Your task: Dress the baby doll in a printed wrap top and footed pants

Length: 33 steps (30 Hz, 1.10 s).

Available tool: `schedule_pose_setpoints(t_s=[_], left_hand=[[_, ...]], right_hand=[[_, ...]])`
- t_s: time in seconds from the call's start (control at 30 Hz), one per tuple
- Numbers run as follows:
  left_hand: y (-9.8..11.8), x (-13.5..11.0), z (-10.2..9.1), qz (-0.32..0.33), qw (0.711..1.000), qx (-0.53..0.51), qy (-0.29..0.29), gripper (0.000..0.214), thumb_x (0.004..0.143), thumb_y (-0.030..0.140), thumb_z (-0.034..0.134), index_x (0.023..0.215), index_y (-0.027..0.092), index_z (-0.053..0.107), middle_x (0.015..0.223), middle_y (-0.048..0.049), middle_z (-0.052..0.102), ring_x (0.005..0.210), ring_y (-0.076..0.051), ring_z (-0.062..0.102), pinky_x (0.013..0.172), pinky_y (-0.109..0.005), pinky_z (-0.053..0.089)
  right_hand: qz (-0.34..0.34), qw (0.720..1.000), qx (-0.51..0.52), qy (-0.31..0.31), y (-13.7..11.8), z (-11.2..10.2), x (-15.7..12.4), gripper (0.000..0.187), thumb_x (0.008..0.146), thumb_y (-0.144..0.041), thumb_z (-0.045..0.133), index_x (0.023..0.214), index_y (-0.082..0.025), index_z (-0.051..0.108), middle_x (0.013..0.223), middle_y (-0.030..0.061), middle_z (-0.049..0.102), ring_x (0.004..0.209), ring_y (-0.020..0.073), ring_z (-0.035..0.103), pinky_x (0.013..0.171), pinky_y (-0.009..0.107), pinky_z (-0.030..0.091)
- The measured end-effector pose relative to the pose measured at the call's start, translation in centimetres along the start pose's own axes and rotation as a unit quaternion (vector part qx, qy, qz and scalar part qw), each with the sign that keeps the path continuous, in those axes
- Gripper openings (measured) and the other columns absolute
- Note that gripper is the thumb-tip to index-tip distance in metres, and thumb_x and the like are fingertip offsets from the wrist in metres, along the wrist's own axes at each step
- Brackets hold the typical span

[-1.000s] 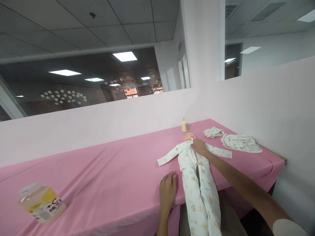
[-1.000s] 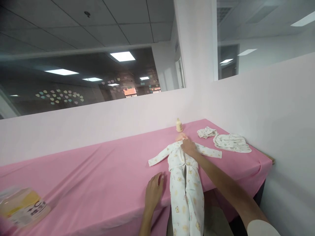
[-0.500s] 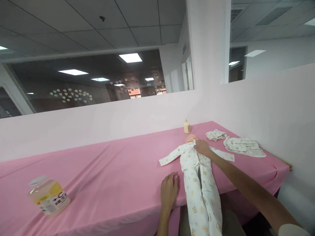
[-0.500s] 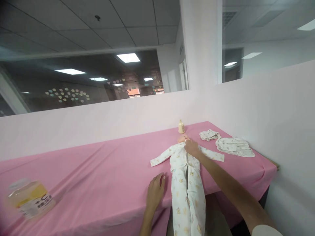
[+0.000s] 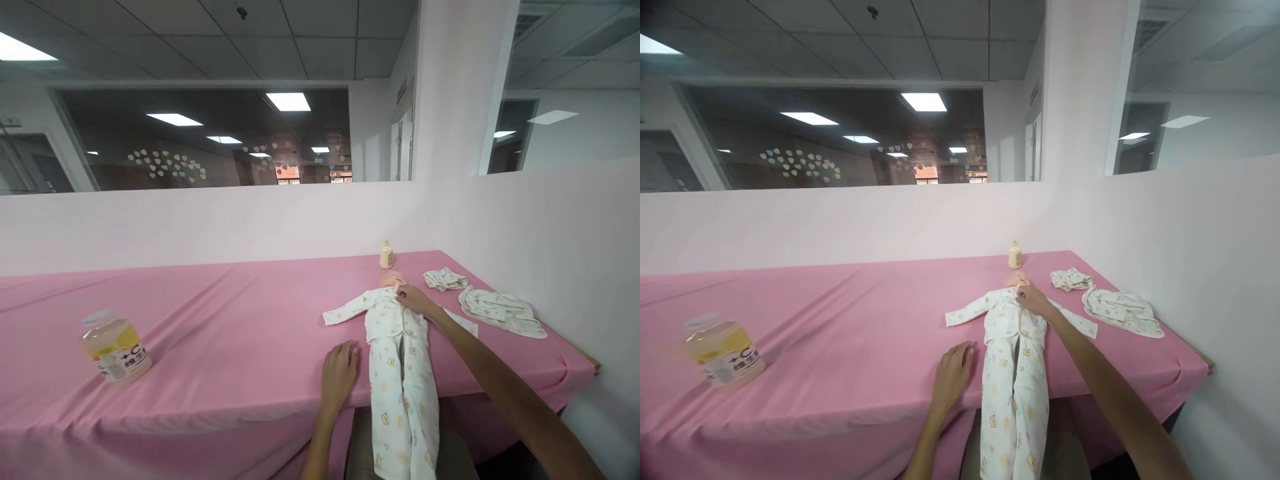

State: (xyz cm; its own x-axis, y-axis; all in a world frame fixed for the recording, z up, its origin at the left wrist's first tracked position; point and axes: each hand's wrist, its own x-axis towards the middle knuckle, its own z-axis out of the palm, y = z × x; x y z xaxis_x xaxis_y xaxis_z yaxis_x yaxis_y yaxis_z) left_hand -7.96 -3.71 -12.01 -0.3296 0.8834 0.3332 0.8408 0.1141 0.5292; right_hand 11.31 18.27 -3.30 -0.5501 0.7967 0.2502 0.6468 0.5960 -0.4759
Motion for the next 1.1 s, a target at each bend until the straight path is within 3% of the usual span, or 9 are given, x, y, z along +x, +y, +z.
schedule_pose_setpoints(t_s=[0.17,0.3,0.47,0.57,0.73,0.9,1.1], left_hand=[[-0.2,0.0,0.2,0.010,1.000,-0.002,0.008,0.046,0.097,0.040,0.027,0.119,0.020,0.063,0.121,-0.0083,0.066,0.112,-0.023,0.058,0.097,-0.037,0.043],[-0.2,0.0,0.2,0.015,1.000,0.000,0.013,0.045,0.097,0.040,0.028,0.118,0.020,0.064,0.118,-0.0083,0.067,0.110,-0.023,0.059,0.095,-0.037,0.044],[-0.3,0.0,0.2,0.016,1.000,-0.005,0.013,0.045,0.097,0.039,0.028,0.118,0.020,0.063,0.119,-0.0075,0.067,0.110,-0.024,0.059,0.095,-0.038,0.044],[-0.3,0.1,0.2,0.015,1.000,-0.005,0.011,0.046,0.097,0.039,0.028,0.117,0.019,0.064,0.118,-0.0082,0.067,0.109,-0.024,0.060,0.095,-0.038,0.044],[-0.1,0.1,0.1,0.009,1.000,-0.002,0.007,0.046,0.097,0.040,0.028,0.118,0.019,0.063,0.118,-0.0080,0.067,0.110,-0.024,0.059,0.096,-0.038,0.043],[0.0,0.0,-0.1,0.006,1.000,0.001,0.004,0.046,0.097,0.040,0.028,0.119,0.019,0.062,0.120,-0.0080,0.066,0.112,-0.024,0.058,0.097,-0.037,0.043],[-0.1,0.0,-0.2,0.013,1.000,-0.005,0.006,0.045,0.097,0.040,0.029,0.119,0.020,0.063,0.117,-0.0077,0.067,0.109,-0.023,0.060,0.095,-0.037,0.045]], right_hand=[[0.068,0.997,0.017,0.016,-0.4,0.6,0.3,0.006,0.077,-0.021,0.054,0.071,-0.019,0.052,0.071,-0.0014,0.058,0.068,0.0142,0.052,0.058,0.023,0.031],[0.142,0.988,0.009,0.065,-0.7,1.1,0.2,0.008,0.078,-0.023,0.052,0.072,-0.020,0.052,0.070,0.0018,0.059,0.071,0.0178,0.055,0.058,0.025,0.030],[0.221,0.966,0.014,0.136,-0.6,0.9,-0.6,0.030,0.090,-0.034,0.033,0.095,-0.016,0.057,0.084,0.0095,0.063,0.080,0.0228,0.059,0.061,0.028,0.036],[0.228,0.961,0.016,0.155,-0.7,0.8,-1.7,0.031,0.089,-0.035,0.037,0.105,-0.015,0.054,0.099,0.0122,0.063,0.087,0.0238,0.060,0.064,0.029,0.039],[0.175,0.982,-0.033,0.067,-2.0,1.3,-3.3,0.034,0.081,-0.051,0.056,0.091,-0.020,0.054,0.094,0.0072,0.065,0.084,0.0224,0.060,0.063,0.027,0.036],[0.169,0.981,-0.089,0.028,-2.6,1.0,-3.5,0.015,0.084,-0.031,0.049,0.084,-0.018,0.057,0.087,0.0070,0.065,0.079,0.0187,0.060,0.060,0.025,0.032],[0.145,0.986,-0.083,0.007,-1.7,0.4,-3.4,0.015,0.081,-0.024,0.050,0.071,-0.017,0.059,0.074,0.0064,0.062,0.077,0.0185,0.059,0.062,0.025,0.033]])
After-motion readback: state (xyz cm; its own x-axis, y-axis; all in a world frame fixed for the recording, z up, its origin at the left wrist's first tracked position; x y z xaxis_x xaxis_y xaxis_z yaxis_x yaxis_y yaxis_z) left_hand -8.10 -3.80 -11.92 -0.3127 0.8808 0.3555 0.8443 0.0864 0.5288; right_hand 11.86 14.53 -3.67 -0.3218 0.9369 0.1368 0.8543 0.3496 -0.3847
